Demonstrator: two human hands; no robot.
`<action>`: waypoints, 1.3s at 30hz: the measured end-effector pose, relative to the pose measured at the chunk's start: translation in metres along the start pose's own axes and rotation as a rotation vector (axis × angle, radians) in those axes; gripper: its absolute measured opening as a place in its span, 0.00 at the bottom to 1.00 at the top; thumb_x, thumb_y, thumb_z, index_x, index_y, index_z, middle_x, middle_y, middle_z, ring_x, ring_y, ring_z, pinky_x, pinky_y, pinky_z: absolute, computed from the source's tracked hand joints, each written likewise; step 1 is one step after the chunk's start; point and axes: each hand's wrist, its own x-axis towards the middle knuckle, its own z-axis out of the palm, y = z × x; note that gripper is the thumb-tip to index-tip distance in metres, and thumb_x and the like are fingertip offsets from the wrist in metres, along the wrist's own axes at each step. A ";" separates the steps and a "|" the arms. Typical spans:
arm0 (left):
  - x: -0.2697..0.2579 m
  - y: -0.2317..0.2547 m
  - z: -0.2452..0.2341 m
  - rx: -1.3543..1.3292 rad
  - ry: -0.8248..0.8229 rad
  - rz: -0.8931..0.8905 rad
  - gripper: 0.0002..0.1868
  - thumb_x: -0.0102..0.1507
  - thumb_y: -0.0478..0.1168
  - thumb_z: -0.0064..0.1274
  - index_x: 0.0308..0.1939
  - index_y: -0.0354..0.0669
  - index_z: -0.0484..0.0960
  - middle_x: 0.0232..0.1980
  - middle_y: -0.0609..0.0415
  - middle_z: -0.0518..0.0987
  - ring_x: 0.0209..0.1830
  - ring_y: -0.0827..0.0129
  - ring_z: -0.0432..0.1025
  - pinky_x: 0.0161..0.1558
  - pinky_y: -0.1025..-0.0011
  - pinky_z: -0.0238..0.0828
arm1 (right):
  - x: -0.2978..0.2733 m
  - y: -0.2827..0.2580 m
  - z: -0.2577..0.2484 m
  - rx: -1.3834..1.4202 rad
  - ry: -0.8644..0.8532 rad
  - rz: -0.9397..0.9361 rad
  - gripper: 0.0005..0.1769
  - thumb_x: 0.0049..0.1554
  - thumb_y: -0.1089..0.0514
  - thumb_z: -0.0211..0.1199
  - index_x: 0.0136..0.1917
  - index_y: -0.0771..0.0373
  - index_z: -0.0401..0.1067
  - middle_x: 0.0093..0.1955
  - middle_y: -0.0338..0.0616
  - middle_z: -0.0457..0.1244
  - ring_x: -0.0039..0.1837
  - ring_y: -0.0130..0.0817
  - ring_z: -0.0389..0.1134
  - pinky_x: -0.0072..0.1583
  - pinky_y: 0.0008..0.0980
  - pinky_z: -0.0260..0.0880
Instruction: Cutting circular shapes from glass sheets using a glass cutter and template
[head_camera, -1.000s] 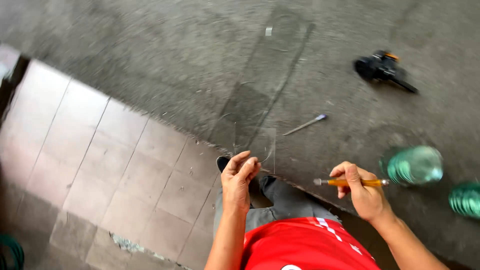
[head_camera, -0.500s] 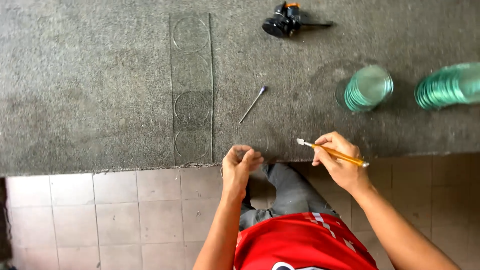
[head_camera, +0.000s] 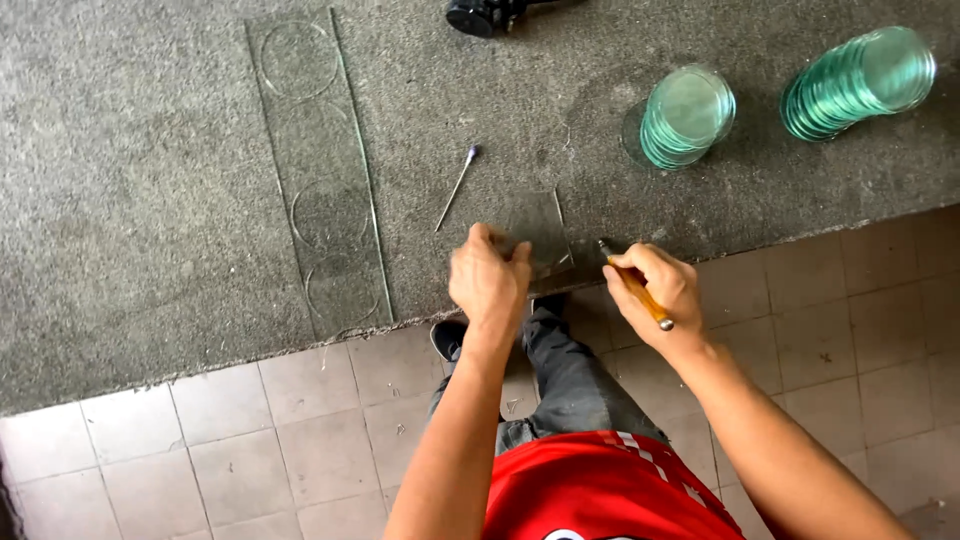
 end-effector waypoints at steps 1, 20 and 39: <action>0.001 0.001 0.003 0.192 0.066 0.050 0.26 0.52 0.57 0.70 0.47 0.56 0.76 0.47 0.57 0.79 0.57 0.53 0.72 0.55 0.54 0.75 | 0.001 -0.001 0.000 0.009 0.011 -0.004 0.03 0.55 0.68 0.70 0.41 0.68 0.76 0.37 0.57 0.68 0.40 0.55 0.73 0.39 0.40 0.72; 0.044 0.021 0.007 0.447 0.085 0.270 0.34 0.46 0.55 0.76 0.45 0.52 0.71 0.49 0.53 0.73 0.57 0.54 0.68 0.54 0.57 0.68 | -0.008 -0.012 0.046 0.098 -0.006 -0.008 0.07 0.53 0.65 0.70 0.37 0.63 0.71 0.35 0.52 0.69 0.38 0.52 0.73 0.36 0.38 0.72; 0.037 -0.013 -0.016 -0.081 -0.439 0.199 0.11 0.57 0.45 0.66 0.38 0.45 0.84 0.32 0.54 0.85 0.34 0.64 0.79 0.37 0.69 0.73 | -0.130 -0.026 -0.049 0.254 -0.088 0.636 0.09 0.57 0.56 0.66 0.49 0.59 0.82 0.41 0.52 0.73 0.45 0.42 0.75 0.50 0.43 0.75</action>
